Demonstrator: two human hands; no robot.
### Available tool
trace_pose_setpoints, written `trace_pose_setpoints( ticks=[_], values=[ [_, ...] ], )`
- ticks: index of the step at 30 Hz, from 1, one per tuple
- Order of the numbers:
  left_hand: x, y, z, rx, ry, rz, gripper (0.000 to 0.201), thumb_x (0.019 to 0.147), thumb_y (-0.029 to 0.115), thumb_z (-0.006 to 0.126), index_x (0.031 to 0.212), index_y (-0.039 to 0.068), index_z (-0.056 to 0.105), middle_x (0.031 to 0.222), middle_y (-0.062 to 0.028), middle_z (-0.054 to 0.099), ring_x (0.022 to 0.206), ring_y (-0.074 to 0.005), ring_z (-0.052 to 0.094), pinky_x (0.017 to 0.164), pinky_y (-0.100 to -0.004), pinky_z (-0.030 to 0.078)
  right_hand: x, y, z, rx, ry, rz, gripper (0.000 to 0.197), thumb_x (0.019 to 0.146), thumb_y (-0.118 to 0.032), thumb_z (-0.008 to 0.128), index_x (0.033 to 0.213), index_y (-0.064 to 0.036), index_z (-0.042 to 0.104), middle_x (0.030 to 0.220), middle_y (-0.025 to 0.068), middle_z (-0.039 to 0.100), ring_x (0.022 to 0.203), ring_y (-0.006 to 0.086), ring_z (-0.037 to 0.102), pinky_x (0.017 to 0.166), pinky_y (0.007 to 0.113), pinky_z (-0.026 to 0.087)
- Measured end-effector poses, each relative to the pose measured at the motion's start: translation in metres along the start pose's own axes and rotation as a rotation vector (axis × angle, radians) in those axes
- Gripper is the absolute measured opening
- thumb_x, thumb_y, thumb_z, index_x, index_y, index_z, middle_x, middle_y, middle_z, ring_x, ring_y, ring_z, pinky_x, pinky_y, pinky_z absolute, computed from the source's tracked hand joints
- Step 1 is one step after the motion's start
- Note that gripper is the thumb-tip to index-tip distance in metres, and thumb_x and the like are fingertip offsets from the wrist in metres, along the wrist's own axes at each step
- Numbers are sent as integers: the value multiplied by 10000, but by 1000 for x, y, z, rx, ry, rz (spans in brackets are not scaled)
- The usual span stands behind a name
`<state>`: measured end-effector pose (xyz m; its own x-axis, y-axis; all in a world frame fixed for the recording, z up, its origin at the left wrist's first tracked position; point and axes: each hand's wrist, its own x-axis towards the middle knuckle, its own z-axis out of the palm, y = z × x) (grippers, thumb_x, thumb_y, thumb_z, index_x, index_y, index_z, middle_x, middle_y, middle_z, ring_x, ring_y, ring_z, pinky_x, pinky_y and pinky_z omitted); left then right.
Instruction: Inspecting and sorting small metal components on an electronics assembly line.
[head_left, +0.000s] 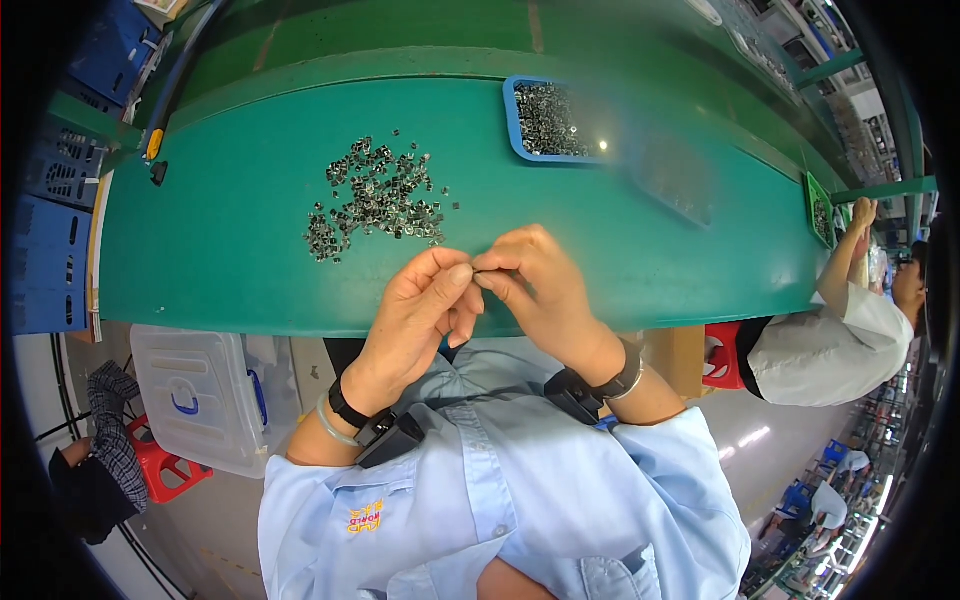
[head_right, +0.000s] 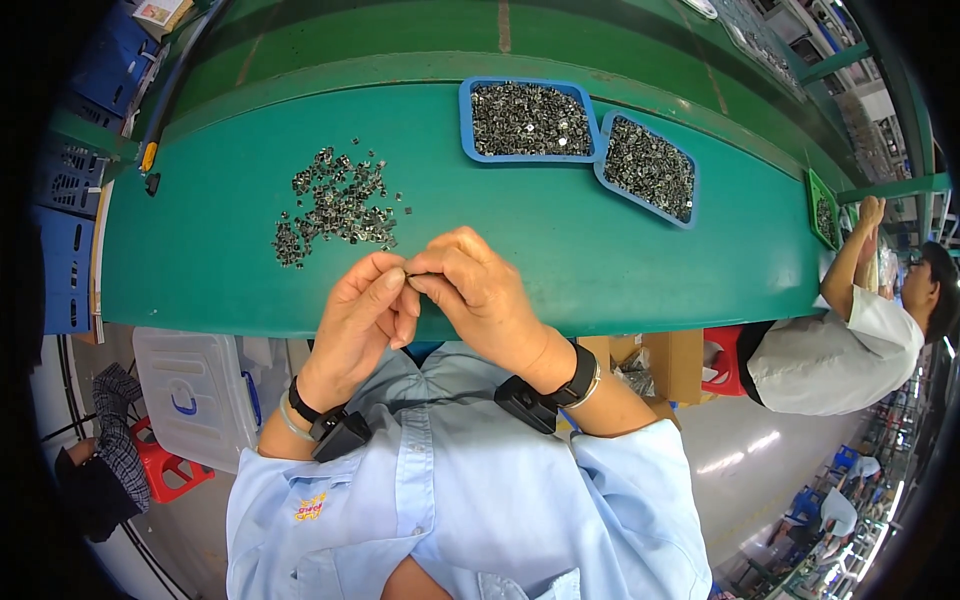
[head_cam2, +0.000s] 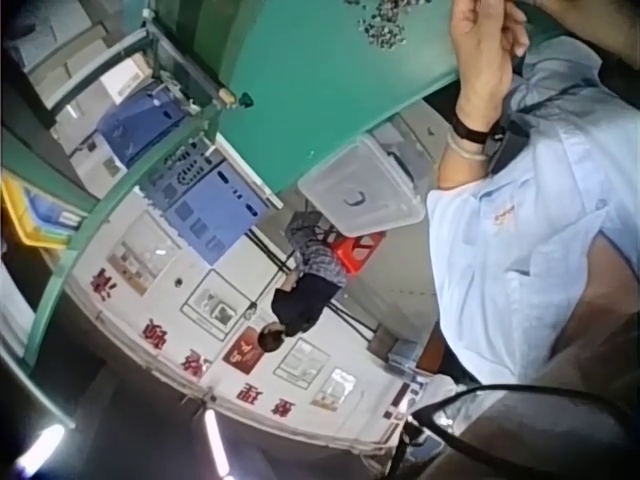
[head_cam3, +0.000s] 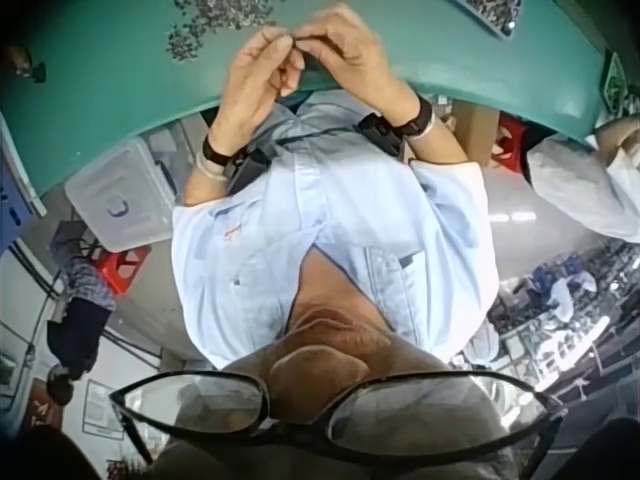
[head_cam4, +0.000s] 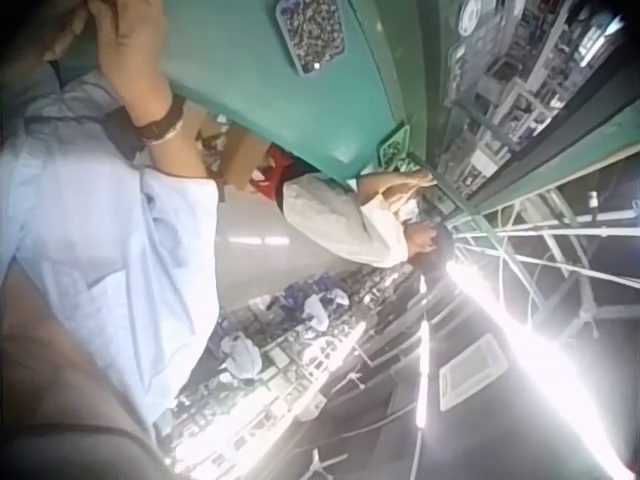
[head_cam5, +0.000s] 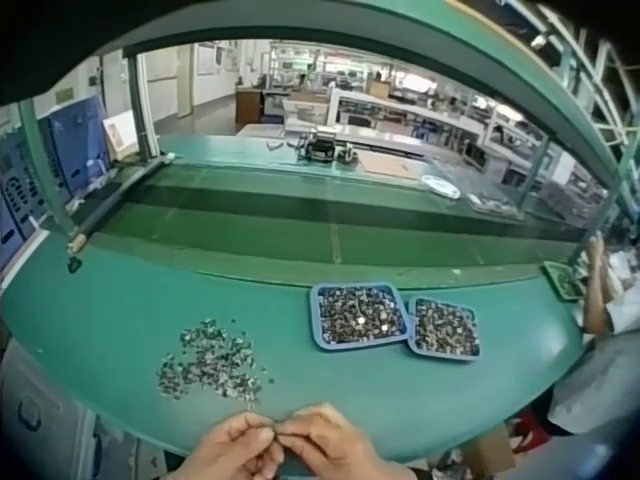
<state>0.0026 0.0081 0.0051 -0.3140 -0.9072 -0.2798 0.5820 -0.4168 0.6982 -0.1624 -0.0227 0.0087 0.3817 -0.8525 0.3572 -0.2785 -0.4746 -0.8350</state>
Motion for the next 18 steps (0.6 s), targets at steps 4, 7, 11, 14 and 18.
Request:
trace_pose_setpoints(
  ticks=[4, 7, 11, 14, 18],
  values=[
    [0, 1, -1, 26, 25, -6, 132, 944, 164, 527, 999, 44, 528, 741, -47, 587, 540, -75, 513, 451, -195, 385, -1, -1, 0, 35, 2, 46, 181, 772, -6, 672, 927, -72, 609, 878, 50, 589, 787, 190, 565, 651, 287, 478],
    [0, 3, -3, 63, 33, -4, 125, 937, 149, 537, 1003, 43, 530, 744, -48, 589, 537, -74, 514, 448, -192, 383, 0, -1, -5, 40, -29, 58, 183, 767, -10, 679, 923, -72, 605, 872, 55, 595, 782, 198, 574, 641, 290, 481],
    [1, 7, -2, 147, 20, -2, 134, 934, 158, 545, 999, 42, 535, 739, -47, 589, 537, -77, 514, 447, -197, 382, 6, 2, -10, -28, -79, -57, 185, 761, -29, 691, 918, -76, 605, 857, 55, 609, 780, 210, 586, 649, 300, 483],
    [-2, 8, 1, -42, -36, -39, 139, 929, 168, 555, 983, 41, 538, 731, -45, 588, 535, -82, 514, 445, -205, 380, 4, 2, -7, -70, -30, -115, 174, 752, -52, 701, 900, -78, 613, 846, 50, 619, 786, 210, 591, 651, 307, 481],
    [1, 5, -2, -40, -33, -45, 132, 927, 171, 558, 955, 44, 539, 733, -47, 589, 535, -87, 515, 443, -209, 376, 2, -1, -6, -76, -28, -60, 157, 747, -60, 703, 877, -79, 617, 847, 45, 618, 783, 214, 590, 651, 311, 477]
  ],
)
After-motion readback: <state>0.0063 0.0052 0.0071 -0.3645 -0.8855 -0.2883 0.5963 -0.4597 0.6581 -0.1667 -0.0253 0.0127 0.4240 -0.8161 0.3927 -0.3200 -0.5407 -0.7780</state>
